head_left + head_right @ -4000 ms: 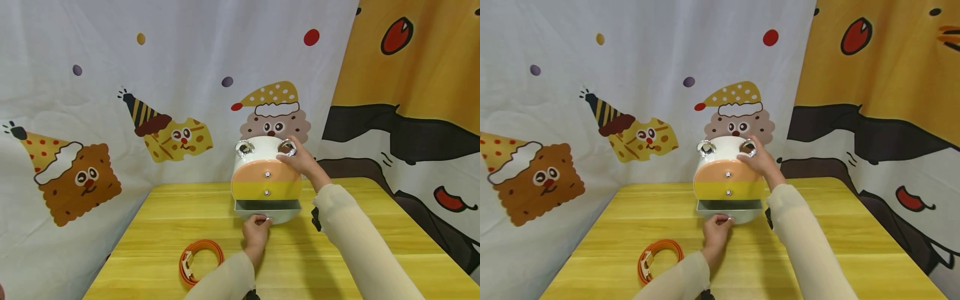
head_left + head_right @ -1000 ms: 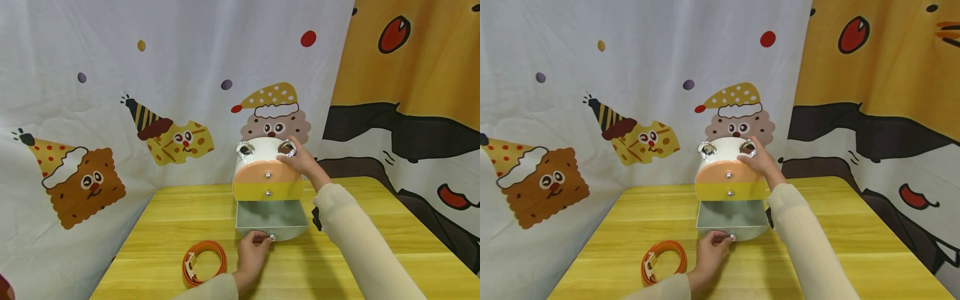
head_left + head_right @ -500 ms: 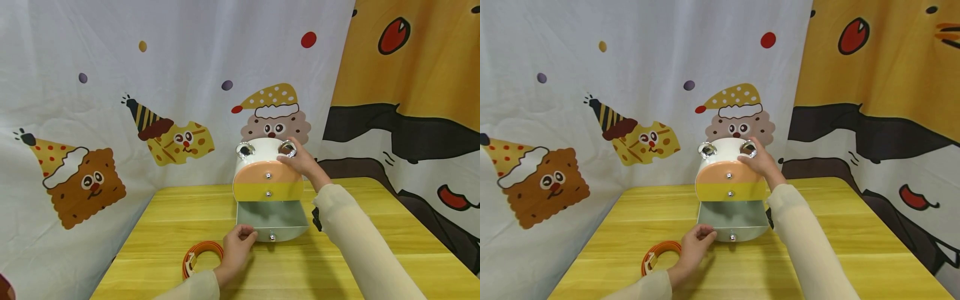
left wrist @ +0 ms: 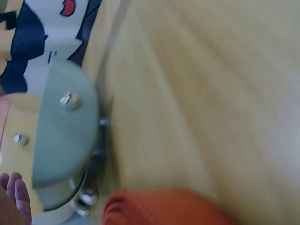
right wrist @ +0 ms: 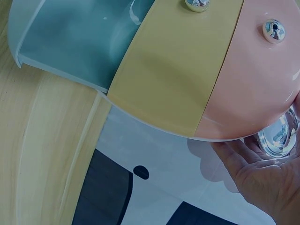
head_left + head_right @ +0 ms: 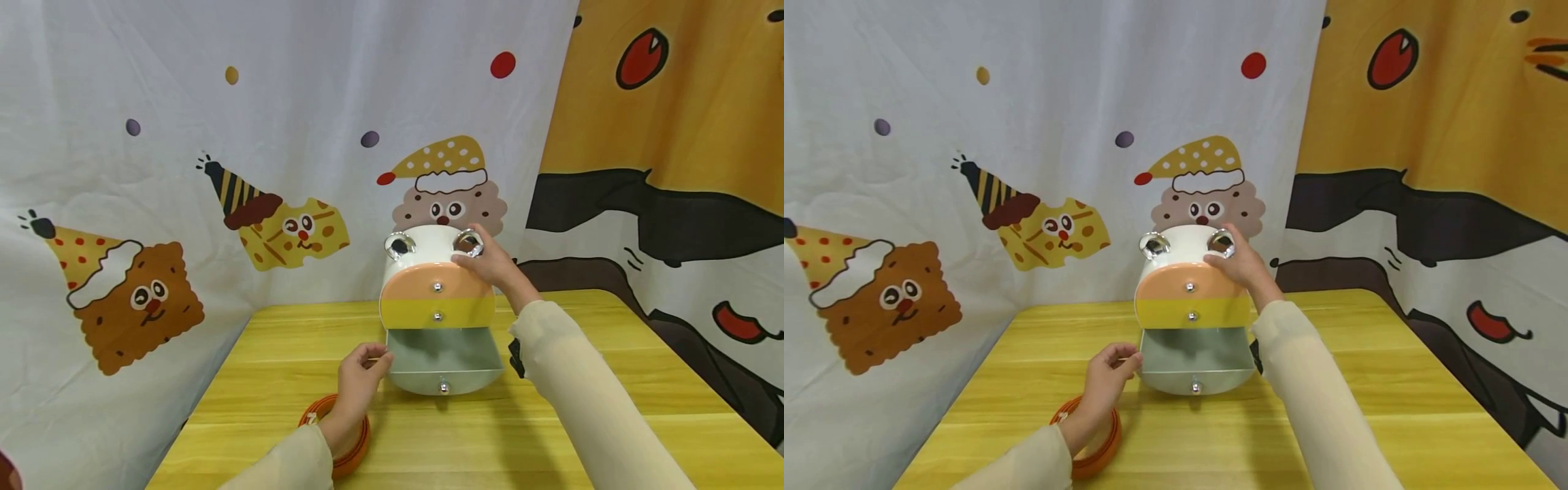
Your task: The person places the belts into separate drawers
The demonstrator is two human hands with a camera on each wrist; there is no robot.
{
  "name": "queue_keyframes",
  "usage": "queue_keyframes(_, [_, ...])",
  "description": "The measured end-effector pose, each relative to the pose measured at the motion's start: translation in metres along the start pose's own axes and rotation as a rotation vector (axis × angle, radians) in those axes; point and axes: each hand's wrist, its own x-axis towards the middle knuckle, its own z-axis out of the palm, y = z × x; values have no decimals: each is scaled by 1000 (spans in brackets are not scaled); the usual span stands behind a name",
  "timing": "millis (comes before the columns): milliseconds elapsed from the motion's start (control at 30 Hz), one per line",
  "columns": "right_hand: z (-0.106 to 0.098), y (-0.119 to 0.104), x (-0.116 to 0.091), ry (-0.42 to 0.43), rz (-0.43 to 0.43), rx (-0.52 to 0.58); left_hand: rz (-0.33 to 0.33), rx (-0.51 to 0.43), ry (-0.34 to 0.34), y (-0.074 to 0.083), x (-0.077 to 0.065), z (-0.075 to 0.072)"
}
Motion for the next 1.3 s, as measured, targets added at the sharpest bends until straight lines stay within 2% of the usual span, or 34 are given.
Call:
queue_keyframes(200, [0, -1, -1, 1, 0, 4, 17, -30, -15, 7, 14, -17])
queue_keyframes(433, [0, -3, -2, 0, -11, 1, 35, 27, -52, 8, 24, -41])
queue_keyframes(700, [0, 0, -1, -1, -2, 1, 29, 82, -123, 1, 33, -72])
queue_keyframes(933, [0, 0, 0, 1, 2, 3, -7, 182, -194, -5, 35, -98])
queue_keyframes(1100, [0, 0, -1, -1, 0, 7, -1, 249, -243, -11, 32, -117])
queue_keyframes(1300, [0, 0, -1, 0, -3, 5, -8, 281, -347, -18, 26, -142])
